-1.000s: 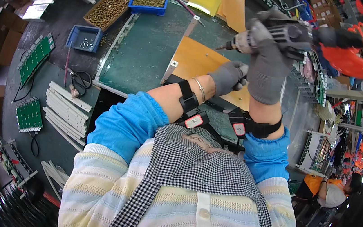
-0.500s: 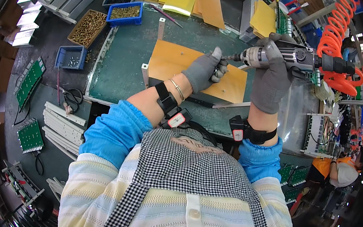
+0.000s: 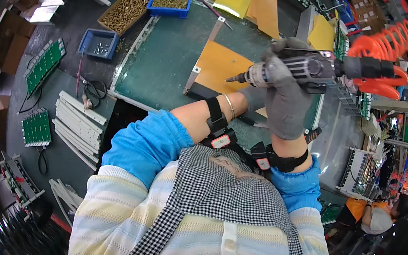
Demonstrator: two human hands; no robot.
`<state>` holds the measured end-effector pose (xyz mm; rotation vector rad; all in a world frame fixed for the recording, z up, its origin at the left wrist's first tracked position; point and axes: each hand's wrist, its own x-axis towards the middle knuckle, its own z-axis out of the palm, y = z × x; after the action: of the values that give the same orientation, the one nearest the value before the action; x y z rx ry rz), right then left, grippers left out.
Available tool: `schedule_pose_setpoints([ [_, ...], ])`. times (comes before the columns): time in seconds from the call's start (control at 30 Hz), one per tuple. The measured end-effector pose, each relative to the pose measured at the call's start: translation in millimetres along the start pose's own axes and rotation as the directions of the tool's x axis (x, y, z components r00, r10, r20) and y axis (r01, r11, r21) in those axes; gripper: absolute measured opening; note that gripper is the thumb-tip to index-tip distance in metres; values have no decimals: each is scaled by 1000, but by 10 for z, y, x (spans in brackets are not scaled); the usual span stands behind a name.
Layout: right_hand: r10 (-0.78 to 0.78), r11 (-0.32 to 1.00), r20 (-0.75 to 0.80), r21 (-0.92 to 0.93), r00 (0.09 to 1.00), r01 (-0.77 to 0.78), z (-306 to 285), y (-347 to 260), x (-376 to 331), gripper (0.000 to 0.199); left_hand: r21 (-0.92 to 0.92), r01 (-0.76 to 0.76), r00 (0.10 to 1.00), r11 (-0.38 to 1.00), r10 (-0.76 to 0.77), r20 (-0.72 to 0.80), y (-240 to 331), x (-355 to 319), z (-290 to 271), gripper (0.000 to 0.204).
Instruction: The person picks up screws from a bin and drives them into a metal frame using a power tool. They then place a yellow panel on the frame, position a circuit board over it, and secure the assembly with more screws.
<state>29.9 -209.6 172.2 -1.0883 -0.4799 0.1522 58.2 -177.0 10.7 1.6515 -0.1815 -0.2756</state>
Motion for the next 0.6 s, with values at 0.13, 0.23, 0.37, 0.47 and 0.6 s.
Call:
schedule_pose_setpoints([
  [0.13, 73, 996, -68, -45, 995, -76, 20, 197, -34, 37, 18, -32, 999, 999, 33, -24, -63, -149, -61, 25],
  [0.23, 92, 989, -14, -116, 996, -93, 25, 222, -53, 38, 39, -60, 997, 997, 62, -43, -79, -149, -97, 25],
  [0.37, 91, 969, 50, -235, 995, -77, 28, 288, -32, 36, 77, -106, 993, 991, 109, -43, -32, -132, -88, 25],
  [0.47, 24, 932, 80, -363, 997, 6, 50, 319, -10, 38, 110, -137, 989, 984, 142, -42, -75, -318, -139, 25],
  [0.6, 43, 959, 75, -284, 996, -20, 22, 346, 0, 39, 155, -181, 981, 971, 189, -44, -55, -392, -161, 25],
])
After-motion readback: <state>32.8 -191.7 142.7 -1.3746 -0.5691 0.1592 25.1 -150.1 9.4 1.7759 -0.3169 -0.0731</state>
